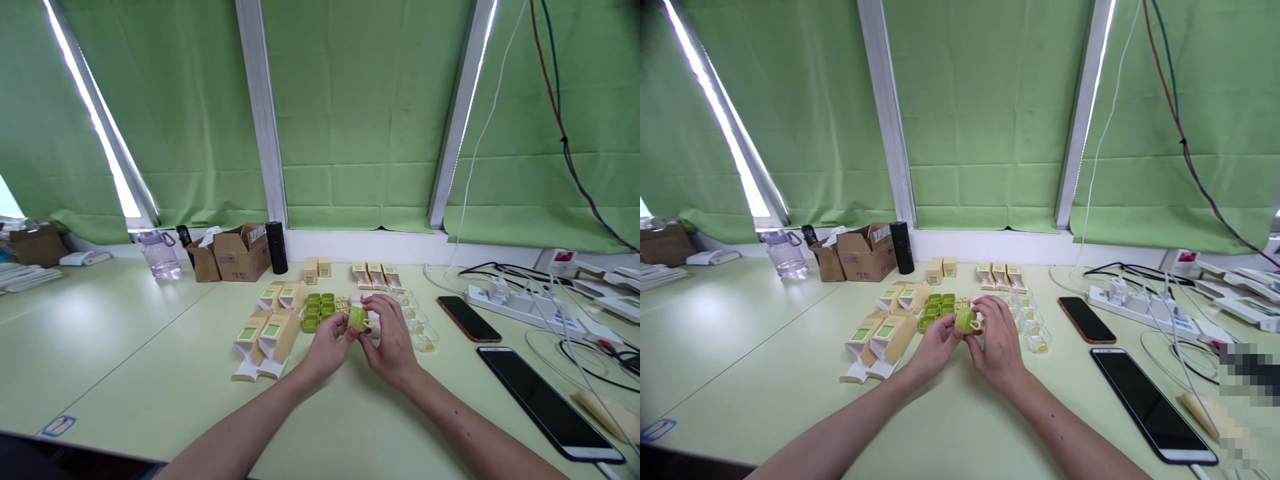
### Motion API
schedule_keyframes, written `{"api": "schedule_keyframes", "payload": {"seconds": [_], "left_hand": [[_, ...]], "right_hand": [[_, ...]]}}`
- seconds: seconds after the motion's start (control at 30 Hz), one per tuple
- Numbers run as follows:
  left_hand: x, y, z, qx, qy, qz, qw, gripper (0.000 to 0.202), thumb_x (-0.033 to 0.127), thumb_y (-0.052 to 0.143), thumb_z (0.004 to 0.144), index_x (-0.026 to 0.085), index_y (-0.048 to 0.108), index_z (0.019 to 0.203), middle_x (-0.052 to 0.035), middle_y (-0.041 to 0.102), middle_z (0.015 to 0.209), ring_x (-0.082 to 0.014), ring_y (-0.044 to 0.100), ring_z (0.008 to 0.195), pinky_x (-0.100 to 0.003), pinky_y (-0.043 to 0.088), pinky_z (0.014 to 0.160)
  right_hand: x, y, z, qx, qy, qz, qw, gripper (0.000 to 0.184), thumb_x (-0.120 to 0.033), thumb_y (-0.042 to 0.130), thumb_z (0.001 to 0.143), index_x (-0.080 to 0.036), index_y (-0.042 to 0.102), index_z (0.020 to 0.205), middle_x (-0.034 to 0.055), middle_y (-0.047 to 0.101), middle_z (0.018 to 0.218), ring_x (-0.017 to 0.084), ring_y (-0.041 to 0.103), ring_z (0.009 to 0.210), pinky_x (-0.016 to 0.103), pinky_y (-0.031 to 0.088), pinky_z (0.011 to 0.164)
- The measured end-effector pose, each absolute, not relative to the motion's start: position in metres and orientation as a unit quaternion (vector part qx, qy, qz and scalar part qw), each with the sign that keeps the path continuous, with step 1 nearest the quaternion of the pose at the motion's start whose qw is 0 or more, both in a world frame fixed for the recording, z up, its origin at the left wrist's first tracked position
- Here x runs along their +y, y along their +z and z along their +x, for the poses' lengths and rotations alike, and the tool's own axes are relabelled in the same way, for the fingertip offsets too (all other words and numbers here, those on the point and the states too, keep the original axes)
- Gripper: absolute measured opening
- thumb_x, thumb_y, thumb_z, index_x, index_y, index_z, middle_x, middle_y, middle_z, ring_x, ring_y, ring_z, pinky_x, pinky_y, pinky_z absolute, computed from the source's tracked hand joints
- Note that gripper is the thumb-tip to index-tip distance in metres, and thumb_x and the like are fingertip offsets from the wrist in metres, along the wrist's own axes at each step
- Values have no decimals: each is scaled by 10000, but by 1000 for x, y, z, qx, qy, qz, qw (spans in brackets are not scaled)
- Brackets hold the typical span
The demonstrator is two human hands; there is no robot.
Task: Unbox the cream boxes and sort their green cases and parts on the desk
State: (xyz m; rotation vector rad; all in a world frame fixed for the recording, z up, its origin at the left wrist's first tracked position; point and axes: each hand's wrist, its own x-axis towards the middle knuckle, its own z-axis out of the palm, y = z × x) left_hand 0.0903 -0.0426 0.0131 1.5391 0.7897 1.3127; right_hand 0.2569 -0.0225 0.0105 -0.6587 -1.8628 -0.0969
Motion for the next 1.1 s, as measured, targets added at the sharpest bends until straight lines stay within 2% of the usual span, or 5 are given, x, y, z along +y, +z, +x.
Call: {"api": "schedule_keyframes", "payload": {"seconds": [0.13, 0.27, 0.47, 0.63, 1.1], "left_hand": [[-43, 14, 88, 340, 541, 634, 436, 609, 733, 673, 820, 150, 642, 996, -124, 728, 1023, -263, 739, 943, -363, 572, 853], [-43, 18, 86, 370, 548, 642, 388, 600, 714, 677, 833, 166, 617, 1071, -110, 716, 1023, -247, 710, 967, -348, 558, 844], [-42, 19, 80, 405, 578, 663, 247, 470, 588, 692, 894, 206, 627, 1159, -116, 616, 1185, -245, 655, 1073, -430, 520, 985], [-42, 22, 76, 422, 571, 689, 146, 320, 471, 693, 926, 248, 681, 1156, -104, 590, 1201, -276, 517, 1243, -452, 468, 1059], [-46, 26, 76, 379, 549, 741, 82, 160, 269, 659, 948, 238, 681, 1103, -89, 702, 1108, -280, 497, 1159, -461, 446, 1014]], "right_hand": [[-24, 12, 257, -781, -18, -286, 555, 426, -206, 670, 866, -240, 471, 1242, 133, 591, 1268, 340, 512, 1237, 581, 499, 1003], [-25, 13, 257, -778, -2, -290, 558, 396, -258, 675, 893, -251, 468, 1230, 126, 588, 1255, 335, 516, 1224, 567, 494, 996], [-26, 13, 258, -778, 38, -294, 554, 406, -256, 687, 880, -252, 466, 1221, 122, 567, 1267, 336, 486, 1240, 562, 467, 1017], [-26, 13, 259, -774, 59, -290, 560, 408, -241, 676, 869, -252, 464, 1216, 114, 560, 1252, 327, 483, 1232, 562, 448, 1039], [-27, 13, 261, -789, 66, -271, 548, 427, -227, 643, 856, -242, 467, 1244, 116, 560, 1236, 325, 504, 1229, 542, 477, 1016]]}}
